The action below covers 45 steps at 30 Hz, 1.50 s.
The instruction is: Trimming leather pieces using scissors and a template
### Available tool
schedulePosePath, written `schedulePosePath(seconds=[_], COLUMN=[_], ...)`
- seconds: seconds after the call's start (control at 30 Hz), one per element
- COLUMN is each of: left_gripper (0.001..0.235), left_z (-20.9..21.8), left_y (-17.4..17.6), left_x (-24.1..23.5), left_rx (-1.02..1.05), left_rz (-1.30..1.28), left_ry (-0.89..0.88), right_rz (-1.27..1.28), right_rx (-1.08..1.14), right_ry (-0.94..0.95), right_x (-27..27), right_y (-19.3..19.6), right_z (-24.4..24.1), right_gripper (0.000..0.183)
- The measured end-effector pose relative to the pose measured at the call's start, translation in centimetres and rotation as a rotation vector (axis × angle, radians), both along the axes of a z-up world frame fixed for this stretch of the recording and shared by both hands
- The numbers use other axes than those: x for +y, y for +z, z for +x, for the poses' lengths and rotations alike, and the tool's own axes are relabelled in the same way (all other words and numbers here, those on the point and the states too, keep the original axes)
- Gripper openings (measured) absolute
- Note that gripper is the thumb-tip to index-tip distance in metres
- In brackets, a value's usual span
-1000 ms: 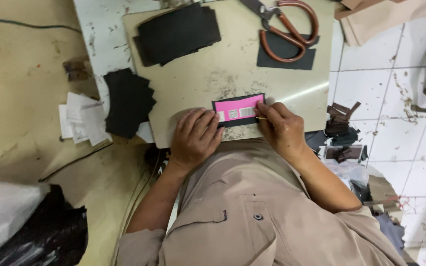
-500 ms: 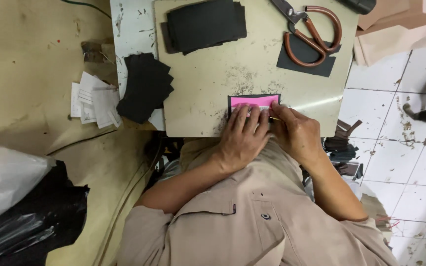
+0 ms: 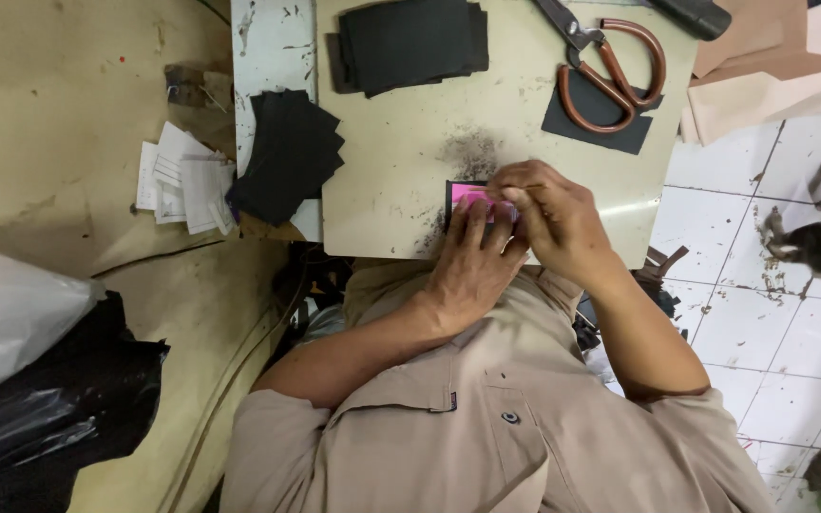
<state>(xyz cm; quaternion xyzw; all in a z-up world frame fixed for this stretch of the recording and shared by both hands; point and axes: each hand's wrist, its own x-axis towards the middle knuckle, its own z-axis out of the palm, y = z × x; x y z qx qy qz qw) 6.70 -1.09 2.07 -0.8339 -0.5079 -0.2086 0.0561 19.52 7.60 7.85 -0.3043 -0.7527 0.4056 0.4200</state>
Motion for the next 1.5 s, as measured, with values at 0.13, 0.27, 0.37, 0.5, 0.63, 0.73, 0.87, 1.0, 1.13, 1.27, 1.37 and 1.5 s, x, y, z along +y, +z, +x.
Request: schedulePosePath(seconds=[0.13, 0.27, 0.37, 0.5, 0.63, 0.73, 0.87, 1.0, 1.13, 1.27, 1.37, 1.5], left_gripper=[0.036, 0.031, 0.029, 0.026, 0.025, 0.043, 0.053, 0.055, 0.052, 0.044, 0.038, 0.037], left_z=[0.0, -0.1, -0.1, 0.0, -0.1, -0.2, -0.1, -0.2, -0.4, 0.0, 0.0, -0.2], left_y=[-0.1, 0.6, 0.6, 0.3, 0.3, 0.1, 0.1, -0.2, 0.7, 0.0, -0.3, -0.4], left_x=[0.2, 0.2, -0.1, -0.1, -0.2, -0.2, -0.2, -0.3, -0.1, -0.2, -0.3, -0.3], left_rx=[0.004, -0.002, 0.006, -0.01, -0.016, 0.032, 0.071, 0.088, 0.087, 0.044, -0.001, 0.007], left_rz=[0.032, 0.001, -0.02, -0.044, -0.048, -0.089, -0.098, -0.11, -0.095, -0.079, -0.084, -0.099], left_ry=[-0.005, -0.02, -0.017, -0.009, -0.012, -0.014, -0.013, -0.01, -0.007, -0.007, -0.014, -0.033], right_rz=[-0.034, -0.003, 0.02, 0.0, -0.038, -0.221, -0.33, -0.478, -0.466, -0.246, -0.236, -0.142], right_rx=[-0.026, -0.062, -0.085, -0.114, -0.155, 0.112, 0.205, 0.253, 0.168, -0.027, -0.057, -0.073], right_ry=[0.004, 0.009, 0.009, -0.003, -0.103, -0.28, -0.337, -0.228, -0.138, -0.096, -0.051, 0.025], right_x=[-0.1, 0.0, 0.1, 0.2, 0.0, 0.1, 1.0, 1.0, 0.3, 0.4, 0.3, 0.5], right_y=[-1.3, -1.7, -1.6, -1.3, -2.4, -2.9, -2.4, -2.0, -1.9, -0.9, -0.6, 0.3], right_z=[-0.5, -0.8, -1.1, -1.3, 0.0, 1.0, 2.3, 1.7, 0.8, -0.5, -0.9, -1.2], right_gripper=[0.009, 0.009, 0.011, 0.01, 0.01, 0.064, 0.023, 0.03, 0.008, 0.007, 0.009, 0.018])
